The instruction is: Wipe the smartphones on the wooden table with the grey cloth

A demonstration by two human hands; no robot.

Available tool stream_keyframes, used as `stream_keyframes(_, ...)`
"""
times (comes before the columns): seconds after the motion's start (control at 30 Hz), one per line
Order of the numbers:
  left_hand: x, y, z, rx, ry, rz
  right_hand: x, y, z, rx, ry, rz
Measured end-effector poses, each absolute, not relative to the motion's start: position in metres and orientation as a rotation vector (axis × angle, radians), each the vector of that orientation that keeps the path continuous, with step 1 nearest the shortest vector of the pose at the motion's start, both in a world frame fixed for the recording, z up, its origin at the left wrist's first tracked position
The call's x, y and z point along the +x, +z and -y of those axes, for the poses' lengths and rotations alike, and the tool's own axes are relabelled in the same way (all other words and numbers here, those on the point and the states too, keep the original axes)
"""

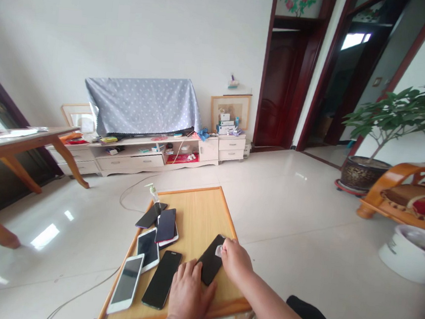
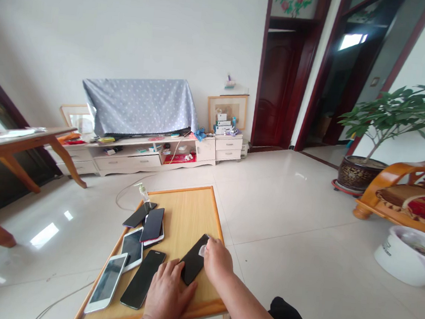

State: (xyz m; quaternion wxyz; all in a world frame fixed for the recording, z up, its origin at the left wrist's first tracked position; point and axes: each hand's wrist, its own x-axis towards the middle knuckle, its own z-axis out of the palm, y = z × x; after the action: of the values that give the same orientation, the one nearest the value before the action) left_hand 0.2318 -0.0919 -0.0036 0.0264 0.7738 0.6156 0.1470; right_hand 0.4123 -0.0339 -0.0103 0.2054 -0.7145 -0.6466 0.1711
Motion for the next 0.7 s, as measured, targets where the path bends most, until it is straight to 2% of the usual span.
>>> stream_keyframes(0.17, 0.239, 0.012, 0.086, 2.33, 0.276, -1.887, 0.404, -0.018, 0.046, -1.873, 0.579, 1.82)
stream_keyframes(0.33, 0.251, 0.031, 0.081, 2.349, 0.038, -1.881, 0.412, -0.012, 0.046, -1.845, 0.713, 1.573)
stream_keyframes(0.4, 0.252, 0.035, 0.081, 2.357, 0.029, -1.892, 0.411, -0.009, 0.047, -1.802, 0.86, 1.397)
stream_keyframes(0.57, 0.246, 0.035, 0.081, 2.41, 0.068, -1.866, 0.397, -0.002, 0.062, -1.541, 1.483, 0.977)
stream_keyframes(0.7, 0.241, 0.035, 0.081, 2.471, 0.079, -1.788, 0.39, 0.006, 0.07, -1.417, 1.655, 1.024)
